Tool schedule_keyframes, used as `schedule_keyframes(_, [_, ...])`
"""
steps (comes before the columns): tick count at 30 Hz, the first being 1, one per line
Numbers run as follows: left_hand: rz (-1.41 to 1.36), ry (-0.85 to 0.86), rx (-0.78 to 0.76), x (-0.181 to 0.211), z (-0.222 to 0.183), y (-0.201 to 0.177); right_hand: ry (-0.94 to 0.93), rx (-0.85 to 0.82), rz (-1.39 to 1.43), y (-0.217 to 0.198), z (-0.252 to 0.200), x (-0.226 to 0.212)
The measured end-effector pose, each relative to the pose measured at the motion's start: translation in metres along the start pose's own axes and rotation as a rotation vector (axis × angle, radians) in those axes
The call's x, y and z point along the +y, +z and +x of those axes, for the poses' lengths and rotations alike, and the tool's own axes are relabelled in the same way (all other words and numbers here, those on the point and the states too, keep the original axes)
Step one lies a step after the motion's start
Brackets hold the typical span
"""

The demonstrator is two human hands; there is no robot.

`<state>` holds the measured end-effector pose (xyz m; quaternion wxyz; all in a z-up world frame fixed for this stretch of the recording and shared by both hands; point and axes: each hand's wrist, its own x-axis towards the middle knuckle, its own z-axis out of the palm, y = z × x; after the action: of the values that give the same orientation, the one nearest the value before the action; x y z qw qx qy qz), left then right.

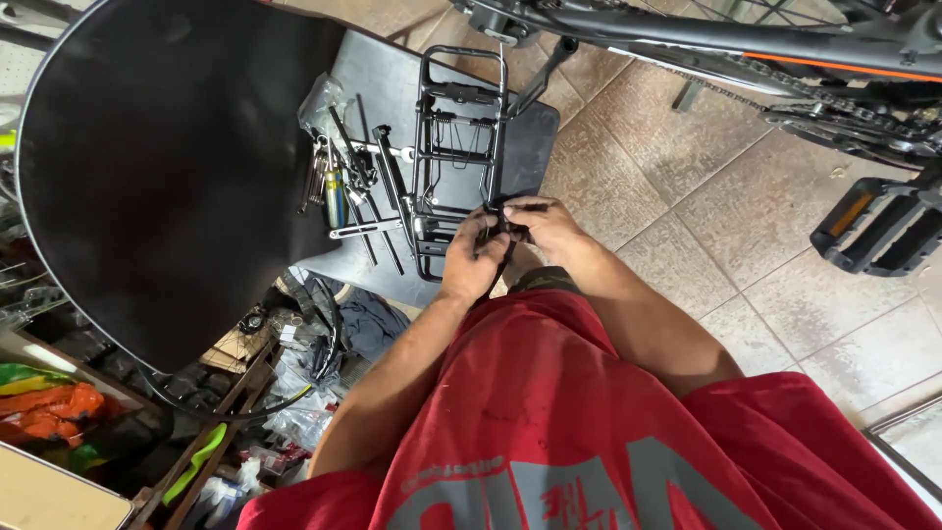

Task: Assembling a metal bicycle rack by attaching brackets and hardware.

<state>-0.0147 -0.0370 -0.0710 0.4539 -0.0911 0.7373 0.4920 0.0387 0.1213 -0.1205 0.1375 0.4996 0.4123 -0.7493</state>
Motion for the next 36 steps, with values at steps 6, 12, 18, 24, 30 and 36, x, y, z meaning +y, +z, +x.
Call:
schedule_keyframes(6, [-0.191,0.004,-0.046,0.010,0.003,-0.019,0.059,0.002,0.015,0.001,0.000,-0.002])
schedule_keyframes(12, [0.133,-0.139,0.080,0.037,-0.002,-0.004,-0.090,0.059,-0.117,0.007,-0.006,0.000])
schedule_keyframes(18, [0.103,-0.060,0.077,-0.003,0.027,0.000,-0.113,0.130,-0.178,0.008,-0.010,-0.006])
schedule_keyframes(24, [0.377,0.084,0.101,-0.040,0.049,0.002,0.078,0.110,0.125,-0.001,0.009,0.025])
schedule_keyframes(30, [0.288,0.130,0.138,-0.050,0.053,0.004,0.008,0.162,0.109,-0.004,0.020,0.043])
schedule_keyframes(36, [-0.183,0.044,-0.005,-0.029,0.047,-0.008,-0.059,0.139,0.008,-0.001,0.008,0.038])
